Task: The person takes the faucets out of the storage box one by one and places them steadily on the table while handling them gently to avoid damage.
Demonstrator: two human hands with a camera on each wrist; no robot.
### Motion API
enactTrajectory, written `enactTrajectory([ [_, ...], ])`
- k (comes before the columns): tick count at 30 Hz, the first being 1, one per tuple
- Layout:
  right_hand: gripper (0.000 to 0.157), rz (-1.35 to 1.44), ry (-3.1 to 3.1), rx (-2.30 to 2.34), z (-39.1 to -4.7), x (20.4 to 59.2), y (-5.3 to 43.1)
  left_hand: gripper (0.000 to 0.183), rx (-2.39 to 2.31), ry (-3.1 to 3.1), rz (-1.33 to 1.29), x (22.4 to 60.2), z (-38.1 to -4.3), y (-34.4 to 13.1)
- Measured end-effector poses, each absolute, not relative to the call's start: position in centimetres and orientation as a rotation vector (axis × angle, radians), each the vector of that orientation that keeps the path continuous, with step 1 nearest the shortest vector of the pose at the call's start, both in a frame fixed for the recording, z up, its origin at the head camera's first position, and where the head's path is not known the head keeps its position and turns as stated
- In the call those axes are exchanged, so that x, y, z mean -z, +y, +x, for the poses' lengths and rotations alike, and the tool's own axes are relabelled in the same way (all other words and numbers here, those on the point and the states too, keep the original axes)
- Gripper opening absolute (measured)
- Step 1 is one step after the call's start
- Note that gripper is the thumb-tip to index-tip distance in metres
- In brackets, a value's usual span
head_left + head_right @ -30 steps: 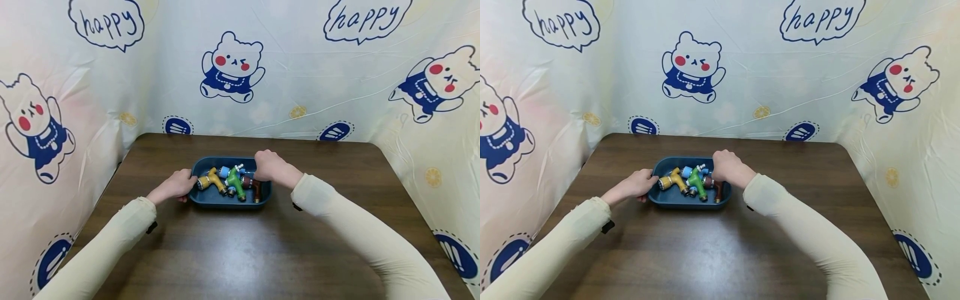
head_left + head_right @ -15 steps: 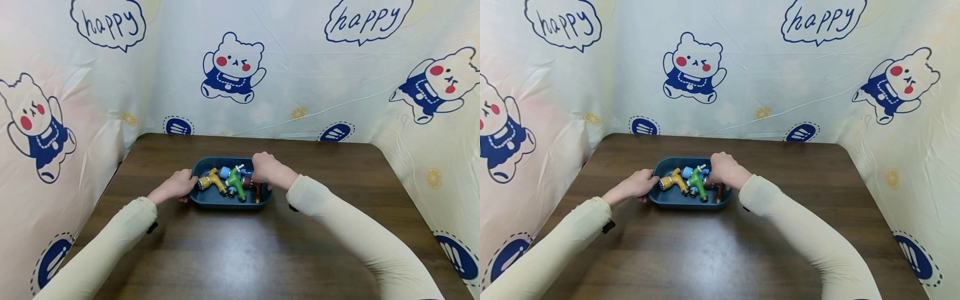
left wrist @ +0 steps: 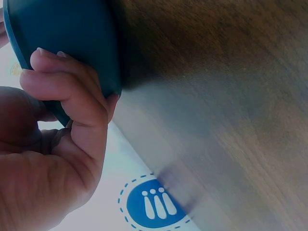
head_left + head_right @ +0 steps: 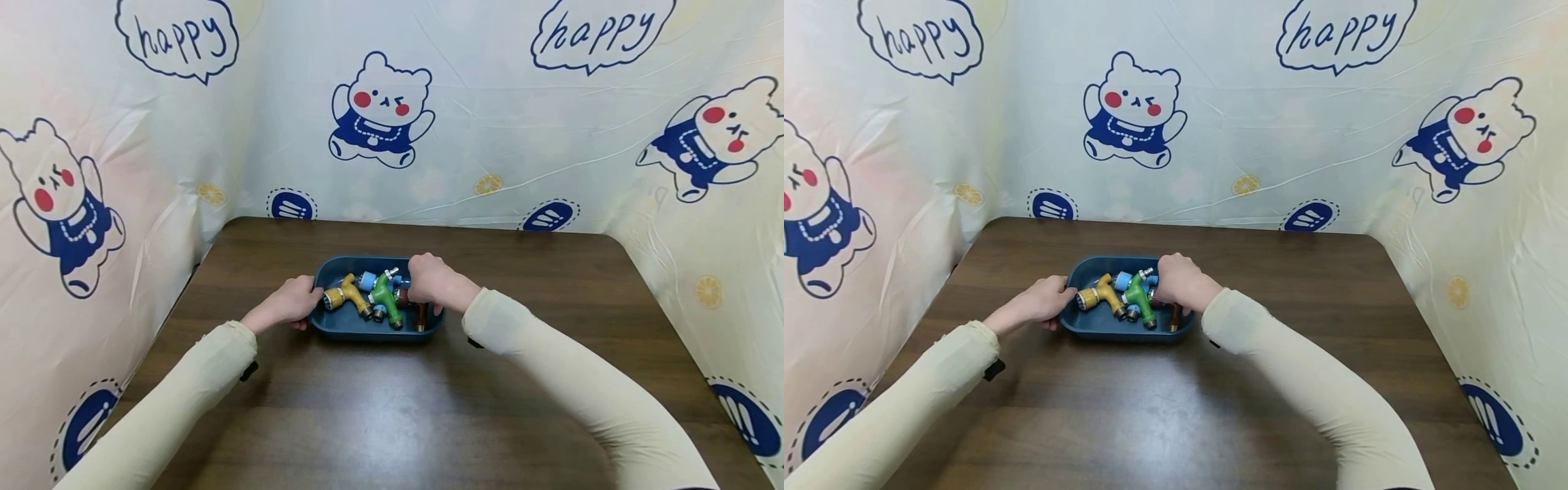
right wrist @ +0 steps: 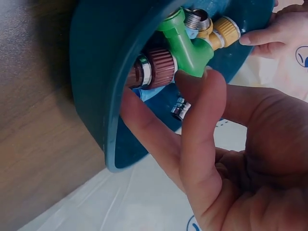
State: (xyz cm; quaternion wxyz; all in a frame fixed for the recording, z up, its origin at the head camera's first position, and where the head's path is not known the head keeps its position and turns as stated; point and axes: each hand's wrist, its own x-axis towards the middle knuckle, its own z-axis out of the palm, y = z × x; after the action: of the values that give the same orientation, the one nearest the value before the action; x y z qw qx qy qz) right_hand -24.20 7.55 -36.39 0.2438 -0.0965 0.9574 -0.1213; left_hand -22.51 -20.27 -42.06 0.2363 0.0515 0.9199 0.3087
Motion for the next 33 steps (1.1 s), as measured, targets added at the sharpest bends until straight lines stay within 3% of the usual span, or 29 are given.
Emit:
enactTrajectory([
  [26,0.028,-0.195,2.586,0.308,-24.5,39.3,7.2,0.028,-0.852,2.507,0.144,42.0,-22.6,-20.2],
  [33,0.021,-0.218,2.607,0.26,-24.6,39.6,7.1,0.029,-0.856,2.503,0.138,41.9,-22.6,-20.2],
])
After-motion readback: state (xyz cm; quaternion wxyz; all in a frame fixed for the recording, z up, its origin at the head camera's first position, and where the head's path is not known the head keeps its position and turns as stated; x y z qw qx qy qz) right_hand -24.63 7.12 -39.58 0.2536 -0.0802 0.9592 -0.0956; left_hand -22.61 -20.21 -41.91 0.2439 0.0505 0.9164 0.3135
